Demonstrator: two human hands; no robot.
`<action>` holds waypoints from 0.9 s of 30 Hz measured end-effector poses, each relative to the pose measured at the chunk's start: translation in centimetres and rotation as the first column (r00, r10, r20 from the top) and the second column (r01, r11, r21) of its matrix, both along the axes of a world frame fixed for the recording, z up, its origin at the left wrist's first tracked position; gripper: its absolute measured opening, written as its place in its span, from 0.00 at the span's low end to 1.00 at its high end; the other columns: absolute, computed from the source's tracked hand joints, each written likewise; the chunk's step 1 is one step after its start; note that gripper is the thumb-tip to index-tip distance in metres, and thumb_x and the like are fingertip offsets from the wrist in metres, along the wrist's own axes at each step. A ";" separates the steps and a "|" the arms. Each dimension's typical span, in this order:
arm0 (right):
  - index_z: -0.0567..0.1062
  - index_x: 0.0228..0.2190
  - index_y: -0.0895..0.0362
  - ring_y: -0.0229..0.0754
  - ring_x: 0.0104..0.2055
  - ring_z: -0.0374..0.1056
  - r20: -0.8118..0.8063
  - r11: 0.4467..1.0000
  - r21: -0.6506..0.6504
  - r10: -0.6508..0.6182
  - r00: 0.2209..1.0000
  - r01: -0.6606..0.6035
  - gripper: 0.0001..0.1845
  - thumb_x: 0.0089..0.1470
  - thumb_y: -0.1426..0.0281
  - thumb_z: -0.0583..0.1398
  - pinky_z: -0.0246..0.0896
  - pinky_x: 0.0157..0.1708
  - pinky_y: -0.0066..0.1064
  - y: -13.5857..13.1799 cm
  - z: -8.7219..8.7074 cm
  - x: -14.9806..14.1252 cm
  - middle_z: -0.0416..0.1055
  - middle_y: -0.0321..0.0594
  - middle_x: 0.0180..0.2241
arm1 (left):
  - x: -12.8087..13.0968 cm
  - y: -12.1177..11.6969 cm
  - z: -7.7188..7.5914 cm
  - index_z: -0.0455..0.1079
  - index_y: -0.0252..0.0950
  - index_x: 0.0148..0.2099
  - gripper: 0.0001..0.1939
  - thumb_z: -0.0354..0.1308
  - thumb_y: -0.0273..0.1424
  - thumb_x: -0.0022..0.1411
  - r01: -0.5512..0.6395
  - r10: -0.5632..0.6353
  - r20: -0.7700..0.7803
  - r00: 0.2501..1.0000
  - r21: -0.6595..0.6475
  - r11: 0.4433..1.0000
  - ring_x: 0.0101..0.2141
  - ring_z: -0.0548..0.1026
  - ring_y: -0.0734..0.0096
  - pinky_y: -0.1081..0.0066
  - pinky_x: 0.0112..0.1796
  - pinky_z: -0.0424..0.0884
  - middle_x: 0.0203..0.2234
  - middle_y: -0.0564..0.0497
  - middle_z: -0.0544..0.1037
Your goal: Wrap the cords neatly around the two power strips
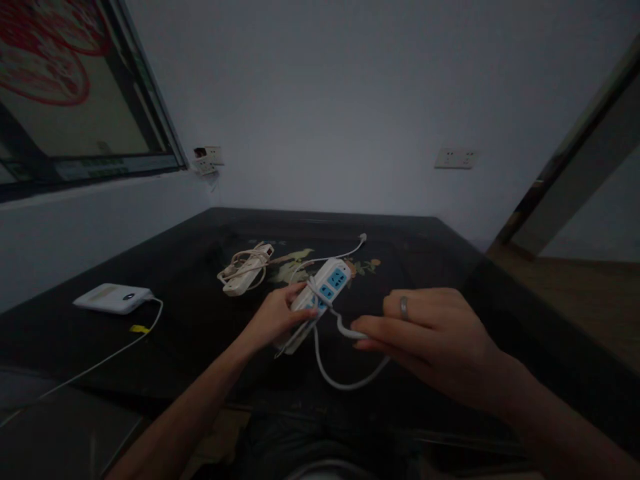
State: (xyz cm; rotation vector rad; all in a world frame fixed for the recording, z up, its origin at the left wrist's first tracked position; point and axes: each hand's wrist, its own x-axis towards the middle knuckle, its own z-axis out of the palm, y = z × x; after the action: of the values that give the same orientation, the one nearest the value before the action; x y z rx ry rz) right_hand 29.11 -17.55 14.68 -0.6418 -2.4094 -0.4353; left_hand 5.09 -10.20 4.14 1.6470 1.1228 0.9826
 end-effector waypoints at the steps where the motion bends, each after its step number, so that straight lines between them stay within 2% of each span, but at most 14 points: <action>1: 0.79 0.29 0.53 0.33 0.20 0.56 0.012 1.000 0.009 0.006 1.000 -0.006 0.20 0.64 0.64 0.51 0.47 0.21 0.30 0.3 0.2 -0.3 0.65 0.34 0.18 | 0.4 -0.2 0.1 0.72 0.35 0.51 0.25 0.66 0.31 0.49 0.034 -0.028 -0.079 0.996 0.078 0.996 0.38 0.79 0.57 0.65 0.38 0.74 0.38 0.46 0.82; 4: 0.79 0.29 0.54 0.34 0.22 0.59 0.026 1.000 0.016 0.021 0.999 -0.021 0.20 0.64 0.64 0.51 0.48 0.23 0.30 1.0 0.9 -0.9 0.68 0.36 0.20 | 1.4 -1.3 0.8 0.73 0.39 0.51 0.23 0.64 0.31 0.50 0.137 -0.032 -0.363 0.931 0.268 0.954 0.38 0.79 0.55 0.65 0.38 0.73 0.38 0.48 0.82; 8: 0.80 0.29 0.53 0.35 0.24 0.62 -0.004 0.995 -0.087 -0.042 0.999 0.042 0.19 0.63 0.63 0.53 0.48 0.24 0.29 1.7 1.4 -1.0 0.70 0.37 0.22 | 2.8 -3.0 2.2 0.68 0.40 0.56 0.25 0.62 0.30 0.55 0.317 0.013 -0.694 0.720 0.345 0.883 0.35 0.80 0.53 0.63 0.35 0.73 0.36 0.46 0.81; 11: 0.80 0.30 0.53 0.36 0.24 0.63 -0.125 0.973 -0.209 -0.122 0.985 0.094 0.16 0.60 0.61 0.55 0.51 0.25 0.29 2.8 1.7 -0.3 0.70 0.36 0.21 | 3.6 -4.1 3.4 0.60 0.38 0.61 0.30 0.61 0.29 0.57 0.398 0.040 -0.801 0.597 0.339 0.853 0.36 0.80 0.51 0.60 0.35 0.75 0.38 0.43 0.81; 13: 0.81 0.29 0.53 0.36 0.25 0.64 -0.204 0.950 -0.300 -0.157 0.966 0.091 0.15 0.58 0.60 0.58 0.53 0.26 0.29 3.8 1.6 0.4 0.71 0.36 0.21 | 3.9 -4.6 4.0 0.58 0.38 0.63 0.31 0.60 0.27 0.58 0.453 0.029 -0.824 0.566 0.340 0.824 0.38 0.80 0.53 0.60 0.36 0.75 0.41 0.42 0.80; 15: 0.81 0.27 0.53 0.36 0.24 0.65 -0.256 0.913 -0.404 -0.177 0.950 0.061 0.14 0.55 0.60 0.60 0.55 0.26 0.29 4.9 1.3 1.1 0.73 0.37 0.22 | 3.9 -5.0 4.3 0.58 0.38 0.62 0.29 0.58 0.25 0.60 0.524 0.005 -0.829 0.560 0.359 0.772 0.40 0.79 0.56 0.61 0.37 0.76 0.44 0.43 0.79; 17: 0.81 0.26 0.53 0.38 0.25 0.67 -0.292 0.851 -0.525 -0.195 0.936 0.013 0.12 0.53 0.60 0.61 0.57 0.27 0.29 6.0 0.7 1.7 0.75 0.38 0.24 | 3.7 -5.3 4.2 0.58 0.38 0.62 0.27 0.56 0.24 0.61 0.579 -0.017 -0.817 0.576 0.394 0.714 0.41 0.79 0.58 0.63 0.37 0.77 0.45 0.44 0.79; 22: 0.81 0.26 0.54 0.42 0.31 0.70 -0.342 0.636 -0.763 -0.238 0.909 -0.120 0.11 0.48 0.60 0.64 0.61 0.32 0.31 8.3 -2.1 3.0 0.77 0.39 0.27 | 2.8 -6.0 3.2 0.55 0.33 0.61 0.24 0.51 0.24 0.64 0.603 -0.014 -0.722 0.692 0.567 0.561 0.44 0.78 0.61 0.64 0.42 0.76 0.48 0.40 0.77; 24: 0.81 0.26 0.56 0.41 0.30 0.69 -0.327 0.561 -0.815 -0.239 0.914 -0.145 0.12 0.48 0.59 0.63 0.60 0.32 0.32 8.8 -3.4 3.4 0.77 0.38 0.26 | 2.6 -6.2 3.0 0.53 0.32 0.62 0.25 0.50 0.24 0.64 0.561 0.001 -0.673 0.740 0.618 0.550 0.44 0.78 0.61 0.64 0.43 0.76 0.47 0.39 0.77; 27: 0.79 0.24 0.57 0.40 0.30 0.68 -0.302 0.461 -0.871 -0.223 0.927 -0.173 0.16 0.50 0.58 0.61 0.59 0.33 0.32 9.3 -5.2 3.9 0.75 0.38 0.25 | 2.6 -6.3 2.9 0.48 0.35 0.65 0.31 0.54 0.28 0.63 0.474 0.001 -0.605 0.796 0.624 0.621 0.42 0.79 0.62 0.64 0.42 0.76 0.46 0.41 0.78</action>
State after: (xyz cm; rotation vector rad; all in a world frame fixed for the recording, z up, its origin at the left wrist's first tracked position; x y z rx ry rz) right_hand 33.00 -8.26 9.48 -1.0711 -2.0767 1.0009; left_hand 7.68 -16.53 7.02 2.8572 0.7970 0.8405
